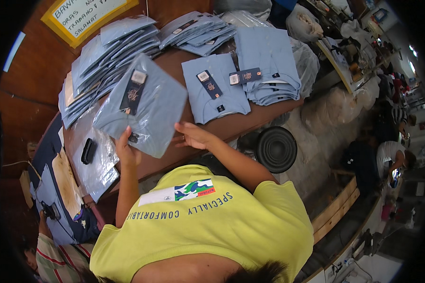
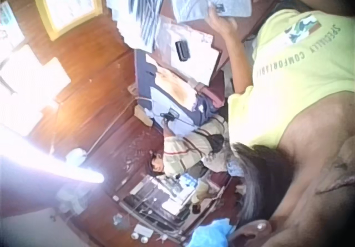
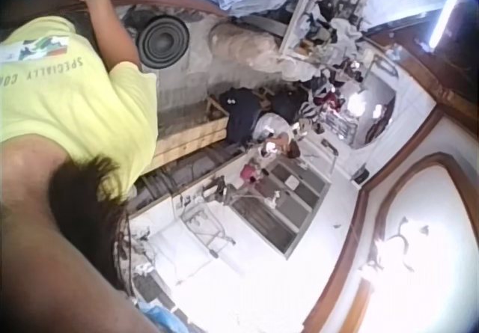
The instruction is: The person places folded shirts into clear plastic bags, seals the bags by hand, and stacks the packaged shirts on a table.
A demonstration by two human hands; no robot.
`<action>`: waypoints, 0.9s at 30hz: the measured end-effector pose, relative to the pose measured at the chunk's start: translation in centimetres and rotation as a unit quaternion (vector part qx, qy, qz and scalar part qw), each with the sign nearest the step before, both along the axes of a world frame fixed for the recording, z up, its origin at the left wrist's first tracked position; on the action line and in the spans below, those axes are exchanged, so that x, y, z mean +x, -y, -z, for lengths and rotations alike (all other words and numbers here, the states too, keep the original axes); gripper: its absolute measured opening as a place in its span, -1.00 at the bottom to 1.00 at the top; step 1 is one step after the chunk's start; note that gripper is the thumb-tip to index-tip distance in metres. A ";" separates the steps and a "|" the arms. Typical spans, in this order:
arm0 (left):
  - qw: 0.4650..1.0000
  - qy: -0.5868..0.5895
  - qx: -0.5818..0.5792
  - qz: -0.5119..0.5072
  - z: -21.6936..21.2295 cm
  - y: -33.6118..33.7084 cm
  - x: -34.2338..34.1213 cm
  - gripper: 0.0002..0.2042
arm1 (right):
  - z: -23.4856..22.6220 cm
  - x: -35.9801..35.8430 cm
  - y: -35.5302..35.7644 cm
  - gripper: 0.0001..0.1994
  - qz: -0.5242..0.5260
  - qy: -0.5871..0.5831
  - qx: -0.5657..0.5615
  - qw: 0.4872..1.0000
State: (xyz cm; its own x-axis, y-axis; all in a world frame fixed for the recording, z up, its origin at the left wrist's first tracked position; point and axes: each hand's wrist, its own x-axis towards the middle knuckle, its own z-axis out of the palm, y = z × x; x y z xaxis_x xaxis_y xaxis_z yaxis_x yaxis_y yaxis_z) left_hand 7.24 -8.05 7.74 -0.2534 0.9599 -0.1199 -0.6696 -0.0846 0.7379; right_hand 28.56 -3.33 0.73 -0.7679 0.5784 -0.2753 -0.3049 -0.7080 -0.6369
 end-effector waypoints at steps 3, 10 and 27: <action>0.992 0.062 -0.022 0.103 -0.5 -3.3 2.7 -0.66 | -2.4 1.8 -1.6 -0.38 0.210 -0.175 -0.078 0.959; 0.977 -0.051 -0.066 0.194 -1.3 -7.3 7.3 -0.43 | -8.4 7.5 -11.1 -0.46 0.412 -0.110 0.147 0.893; 0.842 -0.492 -0.182 0.122 16.0 -12.3 10.3 -0.45 | 2.7 13.3 -19.2 -0.19 0.346 0.455 0.491 0.657</action>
State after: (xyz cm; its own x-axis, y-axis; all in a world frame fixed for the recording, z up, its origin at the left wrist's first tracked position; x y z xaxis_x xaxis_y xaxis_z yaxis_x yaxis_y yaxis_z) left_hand 17.55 4.28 -8.27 -0.2020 0.9432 -0.2639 0.3178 0.3180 0.8932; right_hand 41.82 15.82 -2.01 -0.0027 0.9440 0.3300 0.4868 0.2895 -0.8242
